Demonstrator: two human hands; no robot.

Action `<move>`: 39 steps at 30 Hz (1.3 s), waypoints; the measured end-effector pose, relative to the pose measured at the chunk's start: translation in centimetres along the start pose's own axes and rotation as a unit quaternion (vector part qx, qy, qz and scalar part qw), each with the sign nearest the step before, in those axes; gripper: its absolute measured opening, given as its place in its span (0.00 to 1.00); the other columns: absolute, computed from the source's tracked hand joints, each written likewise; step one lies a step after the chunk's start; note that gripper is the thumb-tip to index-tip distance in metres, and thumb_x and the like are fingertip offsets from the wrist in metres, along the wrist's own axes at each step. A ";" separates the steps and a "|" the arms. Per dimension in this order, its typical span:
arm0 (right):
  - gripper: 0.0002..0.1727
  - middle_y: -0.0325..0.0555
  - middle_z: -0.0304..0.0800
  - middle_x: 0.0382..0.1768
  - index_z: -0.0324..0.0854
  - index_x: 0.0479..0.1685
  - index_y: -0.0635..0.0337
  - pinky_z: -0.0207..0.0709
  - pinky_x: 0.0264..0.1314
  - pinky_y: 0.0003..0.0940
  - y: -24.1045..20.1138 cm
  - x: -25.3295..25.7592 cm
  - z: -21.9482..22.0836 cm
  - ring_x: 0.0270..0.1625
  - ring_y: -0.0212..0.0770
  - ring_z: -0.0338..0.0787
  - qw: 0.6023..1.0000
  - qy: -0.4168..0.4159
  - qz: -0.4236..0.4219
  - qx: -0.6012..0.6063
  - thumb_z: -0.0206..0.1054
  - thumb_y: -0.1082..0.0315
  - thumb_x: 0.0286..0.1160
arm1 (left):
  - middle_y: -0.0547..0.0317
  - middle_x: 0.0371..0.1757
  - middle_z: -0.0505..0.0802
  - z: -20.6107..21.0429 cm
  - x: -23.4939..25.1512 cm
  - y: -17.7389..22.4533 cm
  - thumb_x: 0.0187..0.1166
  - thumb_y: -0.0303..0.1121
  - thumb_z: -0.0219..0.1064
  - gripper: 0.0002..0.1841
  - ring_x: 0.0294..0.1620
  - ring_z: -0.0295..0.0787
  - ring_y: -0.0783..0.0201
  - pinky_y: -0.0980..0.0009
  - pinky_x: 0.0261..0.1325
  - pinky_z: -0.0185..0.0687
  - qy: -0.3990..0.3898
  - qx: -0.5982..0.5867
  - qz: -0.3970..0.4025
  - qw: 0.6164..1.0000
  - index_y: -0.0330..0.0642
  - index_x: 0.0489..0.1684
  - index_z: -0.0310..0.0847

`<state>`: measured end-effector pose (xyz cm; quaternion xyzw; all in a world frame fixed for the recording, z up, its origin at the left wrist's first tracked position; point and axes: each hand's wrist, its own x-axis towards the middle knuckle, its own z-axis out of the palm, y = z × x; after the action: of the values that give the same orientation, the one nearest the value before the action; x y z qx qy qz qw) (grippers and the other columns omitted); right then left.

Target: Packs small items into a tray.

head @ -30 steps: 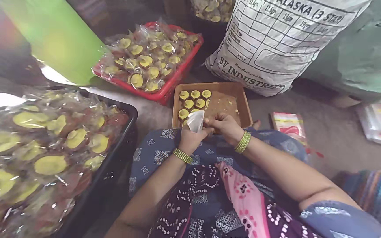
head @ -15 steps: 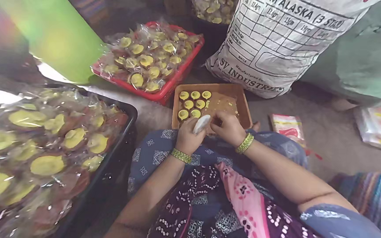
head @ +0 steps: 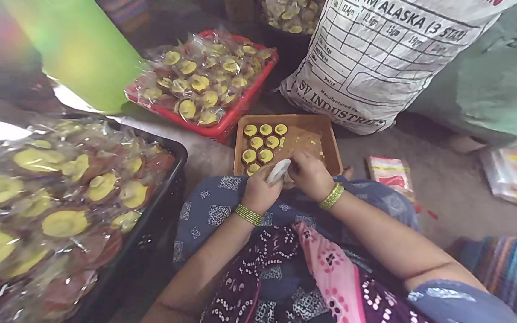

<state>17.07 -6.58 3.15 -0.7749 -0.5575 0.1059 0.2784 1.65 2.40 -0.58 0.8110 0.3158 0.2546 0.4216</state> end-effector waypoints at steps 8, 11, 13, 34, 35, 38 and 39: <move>0.32 0.60 0.86 0.60 0.68 0.75 0.64 0.85 0.59 0.55 -3.5 -0.2 -0.5 0.57 0.56 0.91 0.985 -0.139 0.091 -0.050 0.72 0.64 0.71 | 0.52 0.64 0.93 0.5 -0.1 0.4 0.69 0.34 0.76 0.19 0.65 0.91 0.60 0.61 0.69 0.87 0.101 0.084 0.048 0.990 0.39 0.58 0.91; 0.30 0.58 0.88 0.57 0.67 0.75 0.62 0.85 0.56 0.56 -3.9 -0.1 -1.2 0.55 0.57 0.92 0.976 -0.161 0.110 -0.095 0.69 0.67 0.71 | 0.53 0.71 0.89 0.4 0.2 0.4 0.67 0.31 0.75 0.25 0.70 0.87 0.59 0.61 0.71 0.85 0.055 0.119 0.030 0.991 0.41 0.67 0.87; 0.29 0.57 0.89 0.55 0.70 0.74 0.60 0.85 0.54 0.58 -3.2 0.0 -1.3 0.54 0.58 0.92 0.976 -0.148 0.107 -0.114 0.67 0.70 0.70 | 0.51 0.77 0.84 0.3 0.5 0.5 0.64 0.31 0.77 0.31 0.75 0.83 0.57 0.60 0.75 0.82 0.012 0.118 -0.006 0.993 0.41 0.73 0.83; 0.31 0.69 0.88 0.60 0.82 0.66 0.67 0.75 0.68 0.73 12.1 17.5 5.5 0.66 0.69 0.86 0.955 -0.171 0.219 -0.103 0.75 0.52 0.71 | 0.50 0.52 0.90 -1.5 2.4 -0.2 0.50 0.33 0.83 0.41 0.45 0.91 0.63 0.64 0.46 0.91 -0.085 -0.199 -0.258 0.942 0.37 0.72 0.73; 0.32 0.69 0.89 0.58 0.84 0.63 0.67 0.76 0.66 0.74 12.6 18.0 6.5 0.65 0.69 0.87 0.957 -0.149 0.226 -0.103 0.75 0.48 0.69 | 0.51 0.51 0.90 -1.5 2.5 -0.2 0.51 0.32 0.83 0.40 0.42 0.91 0.63 0.64 0.43 0.91 -0.095 -0.207 -0.265 0.937 0.37 0.72 0.74; 0.34 0.66 0.90 0.57 0.85 0.59 0.65 0.79 0.62 0.72 12.8 19.6 8.4 0.62 0.67 0.89 0.948 -0.120 0.271 -0.117 0.73 0.42 0.68 | 0.53 0.47 0.91 -1.6 3.0 -0.3 0.50 0.31 0.82 0.37 0.38 0.91 0.65 0.66 0.40 0.90 -0.119 -0.210 -0.286 0.927 0.38 0.68 0.76; 0.34 0.66 0.90 0.57 0.85 0.60 0.64 0.79 0.62 0.71 12.5 19.9 8.8 0.63 0.66 0.89 0.944 -0.116 0.287 -0.112 0.74 0.41 0.68 | 0.54 0.47 0.91 -1.7 3.2 -0.3 0.50 0.31 0.82 0.37 0.37 0.90 0.65 0.66 0.39 0.90 -0.124 -0.214 -0.292 0.924 0.39 0.67 0.76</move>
<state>30.06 11.72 -8.04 -0.9105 -0.3485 0.2070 0.0815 2.58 5.68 0.52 0.5985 0.4217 0.0791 0.6766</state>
